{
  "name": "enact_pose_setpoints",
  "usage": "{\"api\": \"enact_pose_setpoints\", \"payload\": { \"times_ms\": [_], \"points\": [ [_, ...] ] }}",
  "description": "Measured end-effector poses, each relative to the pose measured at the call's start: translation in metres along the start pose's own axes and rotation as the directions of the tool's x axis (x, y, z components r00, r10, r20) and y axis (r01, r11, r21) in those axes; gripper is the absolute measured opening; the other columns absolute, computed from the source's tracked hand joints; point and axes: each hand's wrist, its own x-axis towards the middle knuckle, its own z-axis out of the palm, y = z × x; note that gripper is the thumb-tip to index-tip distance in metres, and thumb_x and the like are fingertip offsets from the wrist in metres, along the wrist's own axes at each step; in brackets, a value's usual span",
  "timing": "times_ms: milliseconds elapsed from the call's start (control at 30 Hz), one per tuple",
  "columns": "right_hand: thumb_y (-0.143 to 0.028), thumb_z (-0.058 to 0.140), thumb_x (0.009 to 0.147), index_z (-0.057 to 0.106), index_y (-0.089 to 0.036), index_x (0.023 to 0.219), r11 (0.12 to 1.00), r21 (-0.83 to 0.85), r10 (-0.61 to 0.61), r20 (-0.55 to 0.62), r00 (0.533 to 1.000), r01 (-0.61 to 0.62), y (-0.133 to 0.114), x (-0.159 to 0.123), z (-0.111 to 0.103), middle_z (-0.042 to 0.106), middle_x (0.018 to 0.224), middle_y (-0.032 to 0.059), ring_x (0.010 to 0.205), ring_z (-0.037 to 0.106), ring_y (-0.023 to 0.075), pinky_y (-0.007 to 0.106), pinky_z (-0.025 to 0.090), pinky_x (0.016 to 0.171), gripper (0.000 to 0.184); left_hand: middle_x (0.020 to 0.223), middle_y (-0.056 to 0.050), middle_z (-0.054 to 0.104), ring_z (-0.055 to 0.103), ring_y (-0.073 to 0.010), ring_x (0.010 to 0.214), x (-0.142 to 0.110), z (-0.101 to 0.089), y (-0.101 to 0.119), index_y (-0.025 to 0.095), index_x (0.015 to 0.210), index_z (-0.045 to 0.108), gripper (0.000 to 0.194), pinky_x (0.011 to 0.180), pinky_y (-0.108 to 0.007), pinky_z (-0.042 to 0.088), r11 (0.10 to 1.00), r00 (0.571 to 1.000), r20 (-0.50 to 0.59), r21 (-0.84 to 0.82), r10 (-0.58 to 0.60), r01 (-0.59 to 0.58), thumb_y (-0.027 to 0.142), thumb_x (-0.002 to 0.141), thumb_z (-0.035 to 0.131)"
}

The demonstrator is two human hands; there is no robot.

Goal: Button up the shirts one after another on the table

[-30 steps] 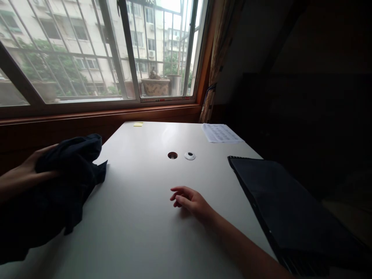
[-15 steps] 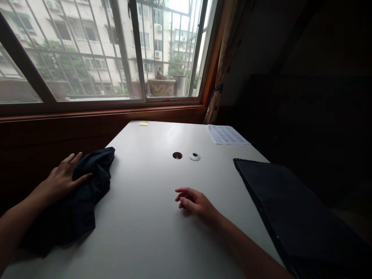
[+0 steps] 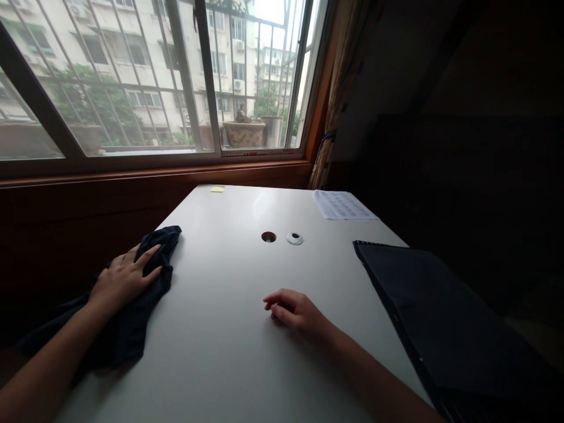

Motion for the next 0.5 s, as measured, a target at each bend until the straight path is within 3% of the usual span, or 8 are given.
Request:
{"api": "enact_pose_setpoints", "payload": {
  "times_ms": [267,433,500],
  "points": [
    [-0.022,0.058,0.09,0.071,-0.019,0.109,0.998,-0.043,-0.037,-0.011,0.999,0.036,0.001,0.001,0.0,0.071,0.099,0.0074,0.08,0.068,0.0164,0.029,0.053,0.073,0.023,0.158,-0.015,0.032,0.04,-0.0464,0.135,-0.003,-0.001,-0.006,0.034,0.155,0.029,0.068,0.097,-0.065,0.041,0.997,0.997,0.039,-0.046,0.071,-0.069,0.06,0.093,0.036],
    [-0.019,0.057,0.09,0.07,-0.019,0.111,0.998,-0.036,-0.047,-0.015,0.999,0.046,0.006,0.001,-0.001,0.071,0.098,0.0064,0.076,0.067,0.0144,0.027,0.053,0.071,0.025,0.16,-0.016,0.027,0.034,-0.0506,0.137,0.009,0.001,-0.01,0.035,0.154,0.033,0.067,0.095,-0.074,0.036,0.999,0.989,0.145,-0.052,0.003,0.005,0.063,0.093,0.038],
    [-0.018,0.057,0.089,0.071,-0.02,0.111,0.996,-0.058,-0.063,-0.022,0.998,0.062,0.006,0.001,-0.001,0.071,0.097,0.0057,0.075,0.067,0.0135,0.027,0.053,0.071,0.025,0.16,-0.015,0.028,0.025,-0.052,0.141,0.01,-0.005,-0.007,0.035,0.151,0.038,0.065,0.096,-0.08,0.028,0.999,0.991,0.13,-0.049,-0.015,0.021,0.062,0.092,0.041]
  ]
}}
